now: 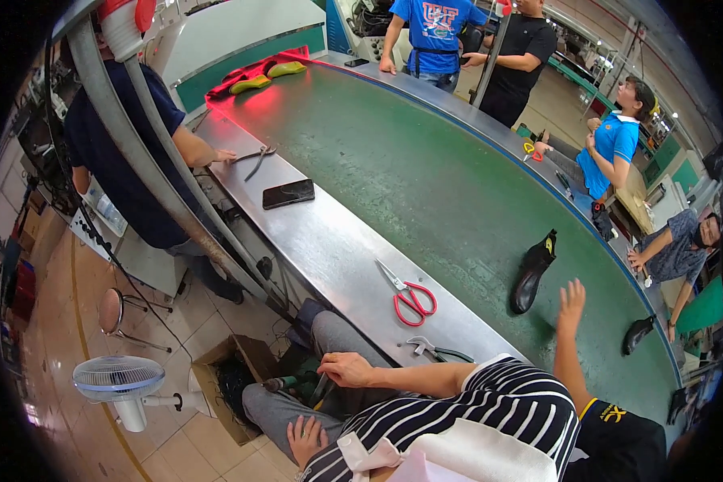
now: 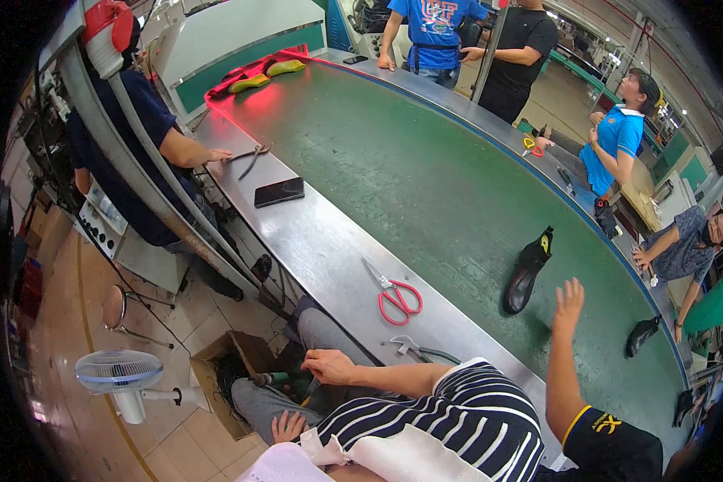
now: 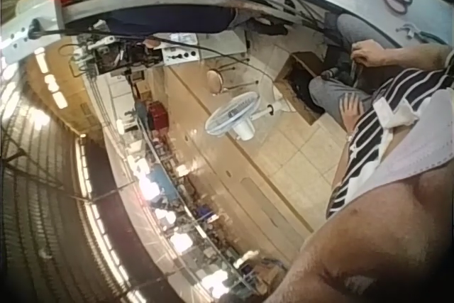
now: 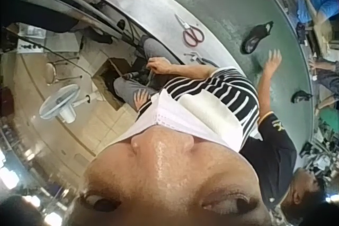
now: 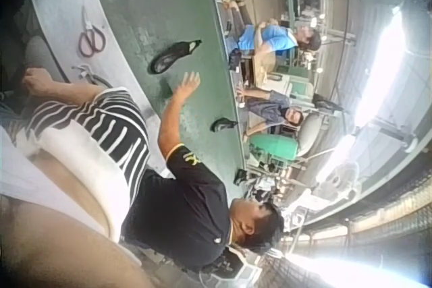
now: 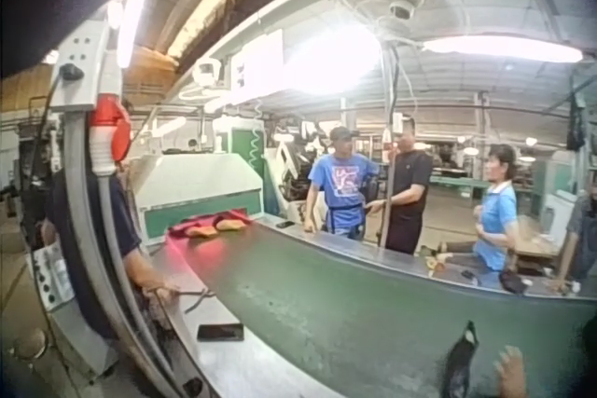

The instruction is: Assembling a black boot upper and base on a factory production line.

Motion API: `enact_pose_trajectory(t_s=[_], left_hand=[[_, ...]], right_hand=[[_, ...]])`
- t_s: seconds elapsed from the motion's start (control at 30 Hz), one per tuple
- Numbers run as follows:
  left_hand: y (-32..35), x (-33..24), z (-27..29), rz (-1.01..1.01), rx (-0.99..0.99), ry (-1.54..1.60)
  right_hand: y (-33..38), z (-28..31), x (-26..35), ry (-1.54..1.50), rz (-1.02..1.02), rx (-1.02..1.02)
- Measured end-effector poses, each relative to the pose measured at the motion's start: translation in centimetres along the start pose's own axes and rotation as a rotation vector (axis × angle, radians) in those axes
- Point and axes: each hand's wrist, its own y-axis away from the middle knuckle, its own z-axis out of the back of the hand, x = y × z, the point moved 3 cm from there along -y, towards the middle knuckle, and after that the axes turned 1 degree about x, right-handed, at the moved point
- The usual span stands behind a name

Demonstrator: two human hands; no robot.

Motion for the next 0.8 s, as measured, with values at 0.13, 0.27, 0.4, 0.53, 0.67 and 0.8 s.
enact_pose_trajectory(t_s=[0.13, 0.27, 0.4, 0.53, 0.67, 0.8], left_hand=[[0.17, 0.26, -0.41, 0.013, 0.047, -0.013], [0.1, -0.03, 0.03, -0.002, -0.004, 0.008], [-0.18, -0.3, 0.28, 0.016, 0.001, 0.037], [-0.08, -0.26, 0.39, 0.023, -0.005, 0.046], [-0.32, -0.37, 0.37, 0.017, -0.003, 0.041], [0.15, -0.21, 0.34, 0.015, -0.014, 0.027]], right_hand=[[0.05, 0.25, 0.21, -0.014, -0.02, -0.004], [-0.22, 0.46, 0.64, -0.031, -0.008, -0.016], [0.08, 0.43, 0.34, -0.027, -0.013, -0.021], [0.13, -0.02, 0.21, -0.029, 0.0, -0.024], [0.27, 0.04, 0.06, -0.033, -0.004, -0.032], [0.06, -0.12, 0.33, -0.042, 0.0, -0.009]])
